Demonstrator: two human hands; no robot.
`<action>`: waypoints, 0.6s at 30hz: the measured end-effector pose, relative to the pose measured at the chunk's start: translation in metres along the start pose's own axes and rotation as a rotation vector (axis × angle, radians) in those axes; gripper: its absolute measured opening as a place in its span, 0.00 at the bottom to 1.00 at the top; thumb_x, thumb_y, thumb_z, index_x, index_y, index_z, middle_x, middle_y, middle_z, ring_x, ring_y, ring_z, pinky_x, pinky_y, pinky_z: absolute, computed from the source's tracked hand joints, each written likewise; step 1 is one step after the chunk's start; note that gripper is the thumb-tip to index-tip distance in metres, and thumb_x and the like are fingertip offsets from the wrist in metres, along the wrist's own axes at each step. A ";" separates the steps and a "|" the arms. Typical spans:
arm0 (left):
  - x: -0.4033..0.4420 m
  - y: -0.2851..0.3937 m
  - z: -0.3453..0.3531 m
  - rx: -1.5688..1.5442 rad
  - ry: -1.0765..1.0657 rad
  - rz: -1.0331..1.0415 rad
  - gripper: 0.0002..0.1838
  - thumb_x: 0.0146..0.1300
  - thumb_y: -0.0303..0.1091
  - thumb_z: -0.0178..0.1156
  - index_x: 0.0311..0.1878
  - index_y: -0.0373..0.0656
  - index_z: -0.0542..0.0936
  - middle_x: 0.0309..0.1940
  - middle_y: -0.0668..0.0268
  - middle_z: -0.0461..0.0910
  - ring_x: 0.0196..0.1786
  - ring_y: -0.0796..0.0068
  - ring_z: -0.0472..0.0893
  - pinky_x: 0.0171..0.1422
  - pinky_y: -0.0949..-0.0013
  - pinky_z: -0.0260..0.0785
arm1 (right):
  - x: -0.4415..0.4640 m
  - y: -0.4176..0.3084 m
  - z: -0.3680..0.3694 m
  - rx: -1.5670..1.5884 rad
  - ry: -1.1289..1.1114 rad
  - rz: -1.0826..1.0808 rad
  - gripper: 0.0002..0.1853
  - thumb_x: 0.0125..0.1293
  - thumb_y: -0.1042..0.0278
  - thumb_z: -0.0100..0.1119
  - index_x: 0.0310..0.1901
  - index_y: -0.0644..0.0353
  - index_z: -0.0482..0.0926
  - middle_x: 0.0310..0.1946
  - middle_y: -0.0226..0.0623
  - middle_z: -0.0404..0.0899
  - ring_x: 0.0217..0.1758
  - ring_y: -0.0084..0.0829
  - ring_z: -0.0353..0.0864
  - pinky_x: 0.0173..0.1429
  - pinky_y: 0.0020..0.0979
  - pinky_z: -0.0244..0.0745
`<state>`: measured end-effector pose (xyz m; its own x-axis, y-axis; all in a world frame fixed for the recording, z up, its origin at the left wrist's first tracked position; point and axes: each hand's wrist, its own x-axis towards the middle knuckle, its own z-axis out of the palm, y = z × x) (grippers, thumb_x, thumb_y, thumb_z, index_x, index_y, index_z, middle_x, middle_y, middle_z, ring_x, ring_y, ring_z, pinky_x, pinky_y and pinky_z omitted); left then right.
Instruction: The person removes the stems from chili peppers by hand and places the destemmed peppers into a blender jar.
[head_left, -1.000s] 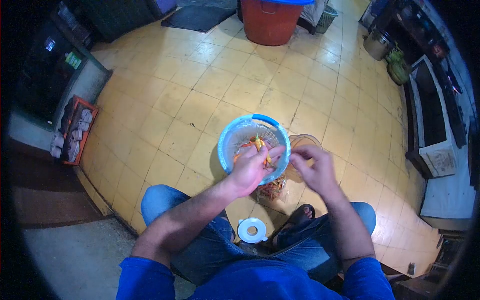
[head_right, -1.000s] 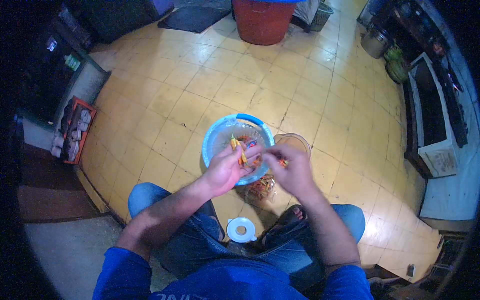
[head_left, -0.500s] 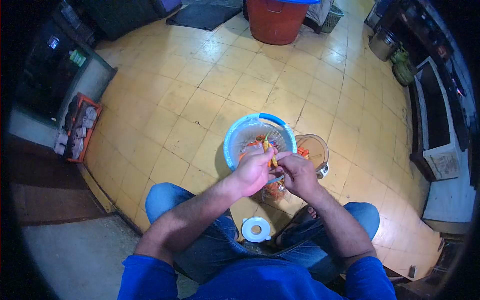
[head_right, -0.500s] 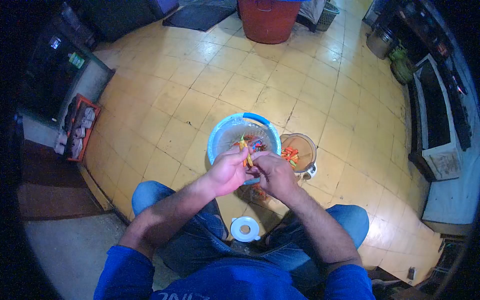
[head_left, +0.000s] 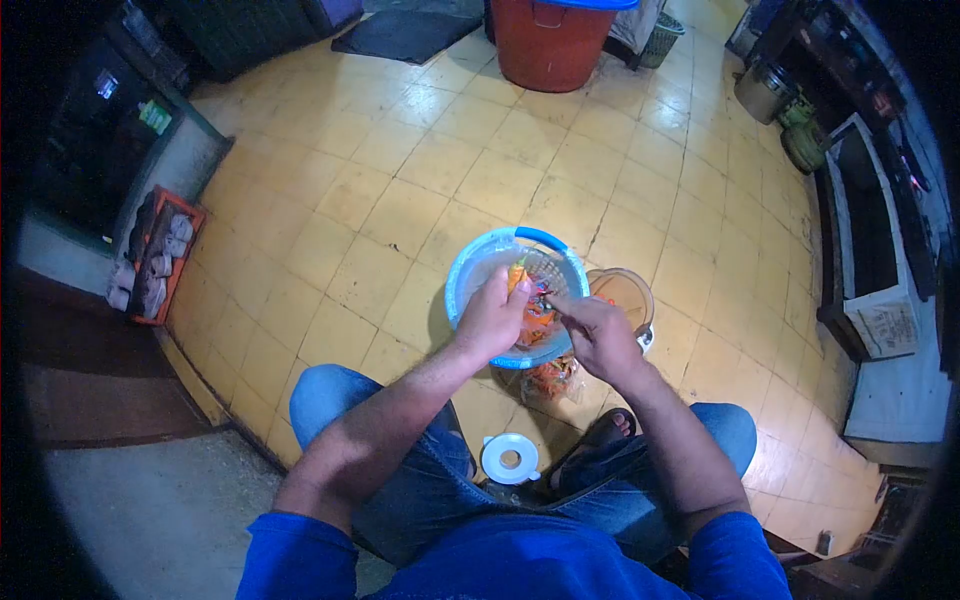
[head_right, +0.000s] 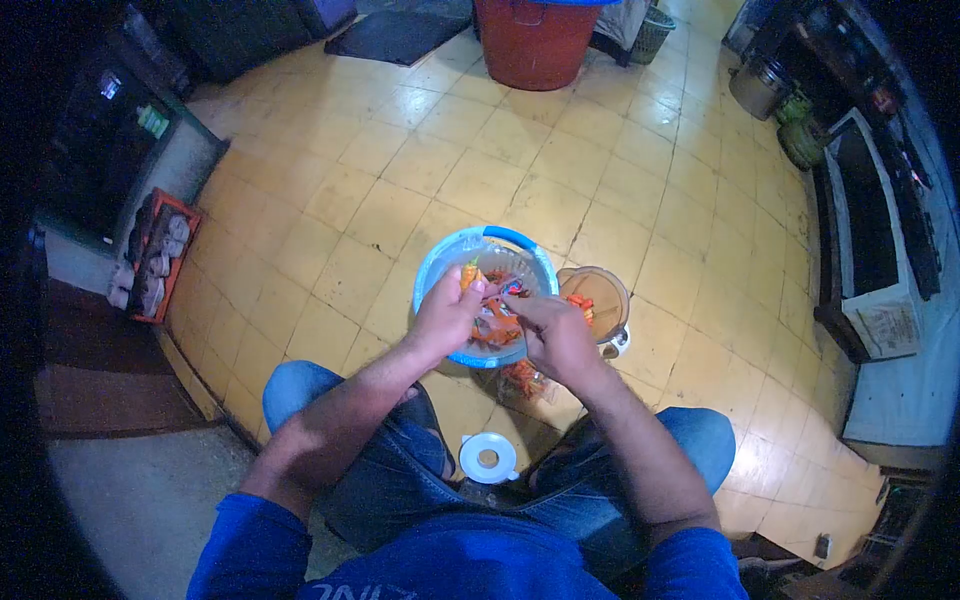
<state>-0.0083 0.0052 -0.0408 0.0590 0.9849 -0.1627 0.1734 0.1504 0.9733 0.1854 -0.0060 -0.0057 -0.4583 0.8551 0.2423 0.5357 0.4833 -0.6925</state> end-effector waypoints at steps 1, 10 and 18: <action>-0.002 0.005 -0.001 0.098 0.011 0.018 0.15 0.73 0.39 0.50 0.53 0.36 0.73 0.43 0.49 0.82 0.50 0.51 0.82 0.54 0.53 0.72 | 0.000 0.001 0.000 0.003 0.053 0.019 0.15 0.54 0.76 0.64 0.46 0.58 0.84 0.34 0.44 0.84 0.37 0.45 0.82 0.44 0.40 0.76; -0.015 0.033 0.000 0.316 -0.037 0.121 0.14 0.71 0.37 0.55 0.50 0.37 0.77 0.40 0.52 0.84 0.44 0.57 0.84 0.48 0.58 0.74 | 0.003 -0.015 -0.015 -0.008 0.119 0.261 0.07 0.57 0.70 0.71 0.34 0.63 0.84 0.28 0.38 0.83 0.31 0.30 0.82 0.37 0.31 0.77; -0.013 0.016 0.008 0.050 -0.251 0.117 0.16 0.72 0.40 0.54 0.47 0.35 0.80 0.36 0.55 0.85 0.42 0.65 0.85 0.46 0.61 0.75 | 0.001 -0.003 -0.001 0.356 0.160 0.272 0.11 0.60 0.72 0.69 0.43 0.64 0.81 0.34 0.38 0.83 0.32 0.26 0.83 0.38 0.27 0.78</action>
<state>0.0021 -0.0061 -0.0241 0.3223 0.9423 -0.0904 0.1988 0.0259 0.9797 0.1842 -0.0062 -0.0029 -0.2053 0.9733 0.1025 0.3321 0.1678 -0.9282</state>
